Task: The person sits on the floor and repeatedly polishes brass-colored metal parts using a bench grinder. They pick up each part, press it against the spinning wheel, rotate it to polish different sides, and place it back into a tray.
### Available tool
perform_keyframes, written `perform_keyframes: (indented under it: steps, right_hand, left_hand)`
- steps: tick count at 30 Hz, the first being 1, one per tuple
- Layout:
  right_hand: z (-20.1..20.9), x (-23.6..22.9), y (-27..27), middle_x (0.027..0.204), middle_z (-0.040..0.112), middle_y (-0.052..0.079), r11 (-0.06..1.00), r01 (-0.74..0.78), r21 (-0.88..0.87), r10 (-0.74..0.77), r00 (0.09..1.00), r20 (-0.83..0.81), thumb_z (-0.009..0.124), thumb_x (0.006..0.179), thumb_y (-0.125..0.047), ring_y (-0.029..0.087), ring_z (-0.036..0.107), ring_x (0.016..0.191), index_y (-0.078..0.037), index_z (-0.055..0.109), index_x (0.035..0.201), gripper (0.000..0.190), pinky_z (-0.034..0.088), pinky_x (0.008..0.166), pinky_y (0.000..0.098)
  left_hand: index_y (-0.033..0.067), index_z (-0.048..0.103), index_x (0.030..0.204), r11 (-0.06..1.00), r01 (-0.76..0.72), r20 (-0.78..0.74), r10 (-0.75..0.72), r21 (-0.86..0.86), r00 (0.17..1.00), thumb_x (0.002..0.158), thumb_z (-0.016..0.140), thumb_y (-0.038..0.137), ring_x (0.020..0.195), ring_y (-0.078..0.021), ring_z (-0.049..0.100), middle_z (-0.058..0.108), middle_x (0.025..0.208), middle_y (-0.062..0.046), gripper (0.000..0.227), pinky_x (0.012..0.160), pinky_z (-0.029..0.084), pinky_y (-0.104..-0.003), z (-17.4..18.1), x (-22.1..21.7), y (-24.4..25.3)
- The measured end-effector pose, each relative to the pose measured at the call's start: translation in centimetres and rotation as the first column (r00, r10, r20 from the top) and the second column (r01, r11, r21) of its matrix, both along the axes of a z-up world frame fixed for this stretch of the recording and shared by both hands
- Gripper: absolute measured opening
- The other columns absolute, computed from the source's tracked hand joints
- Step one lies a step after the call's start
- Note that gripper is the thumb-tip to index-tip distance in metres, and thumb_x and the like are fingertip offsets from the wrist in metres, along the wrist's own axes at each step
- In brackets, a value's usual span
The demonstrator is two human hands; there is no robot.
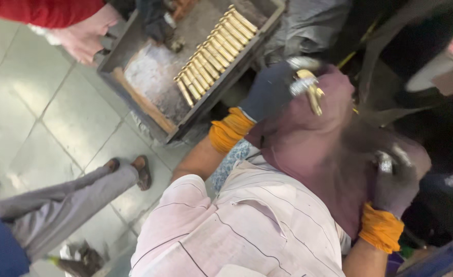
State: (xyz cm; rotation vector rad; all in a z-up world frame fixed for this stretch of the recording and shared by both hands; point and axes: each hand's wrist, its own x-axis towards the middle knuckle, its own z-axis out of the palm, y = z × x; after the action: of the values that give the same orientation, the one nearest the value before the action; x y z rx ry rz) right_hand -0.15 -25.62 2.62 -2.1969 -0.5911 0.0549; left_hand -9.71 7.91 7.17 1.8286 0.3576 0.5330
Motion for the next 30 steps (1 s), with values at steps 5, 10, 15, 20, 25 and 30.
perform_keyframes:
  steps: [5,10,15,20,25,30]
  right_hand:
    - [-0.9,-0.4,-1.2,0.119,0.075,0.018,0.985,-0.015,-0.173,0.025,0.998,0.060,0.073,0.109,-0.006,0.024,0.072,0.108,0.002,0.072,0.124,0.017,0.057,0.096,0.0362]
    - [-0.6,-0.4,-0.3,0.122,0.072,0.017,0.997,-0.004,0.074,0.022,0.969,-0.244,0.061,0.106,0.002,0.017,0.070,0.102,0.008,0.066,0.132,0.027,0.058,0.087,0.0290]
    - [-0.8,-0.2,-0.8,0.118,0.073,0.017,0.998,-0.036,0.055,0.048,0.971,-0.235,0.057,0.108,0.004,0.019,0.070,0.102,0.008,0.065,0.134,0.027,0.057,0.089,0.0287]
    - [-1.8,0.3,-0.4,0.118,0.073,0.018,0.997,-0.050,0.056,0.063,0.966,-0.251,0.058,0.108,0.004,0.019,0.070,0.102,0.009,0.065,0.135,0.028,0.057,0.089,0.0289]
    - [-1.9,0.4,-0.3,0.119,0.072,0.018,0.998,-0.043,0.044,0.054,0.963,-0.266,0.060,0.108,0.005,0.020,0.070,0.101,0.009,0.065,0.136,0.029,0.057,0.088,0.0292]
    - [-1.9,0.2,-0.2,0.119,0.072,0.019,0.999,-0.020,0.034,0.029,0.959,-0.282,0.061,0.108,0.005,0.021,0.070,0.101,0.010,0.064,0.137,0.030,0.058,0.088,0.0294]
  left_hand:
    - [0.0037,0.067,0.125,0.786,-0.353,0.019,0.400,0.507,0.917,0.097,0.075,0.028,0.101,-0.0269,0.074,0.074,0.117,-0.016,0.038,0.088,0.060,-0.036,-2.9,-6.9,9.4]
    - [0.0079,0.069,0.101,0.370,-0.272,-0.035,0.646,0.888,0.763,0.091,0.077,0.025,0.075,-0.0332,0.068,0.069,0.083,-0.012,0.021,0.068,0.053,-0.046,-6.7,-15.8,18.0]
    - [0.0109,0.067,0.092,0.447,-0.235,-0.224,0.756,0.863,0.616,0.095,0.070,0.029,0.076,-0.0365,0.069,0.070,0.083,-0.014,0.019,0.066,0.052,-0.050,-11.1,-24.6,21.7]
    - [0.0084,0.070,0.092,0.577,-0.253,-0.472,0.799,0.777,0.373,0.087,0.062,0.028,0.081,-0.0421,0.067,0.070,0.086,-0.021,0.022,0.072,0.052,-0.054,-18.1,-29.0,22.8]
    - [0.0059,0.073,0.092,0.618,-0.111,-0.542,0.750,0.778,0.378,0.090,0.059,0.024,0.101,-0.0424,0.065,0.070,0.102,-0.024,0.023,0.089,0.051,-0.052,-23.9,-29.4,22.8]
    - [0.0031,0.072,0.099,0.626,-0.229,-0.534,0.766,0.745,0.357,0.096,0.056,0.025,0.109,-0.0437,0.063,0.069,0.111,-0.025,0.027,0.094,0.048,-0.052,-24.5,-28.6,22.5]
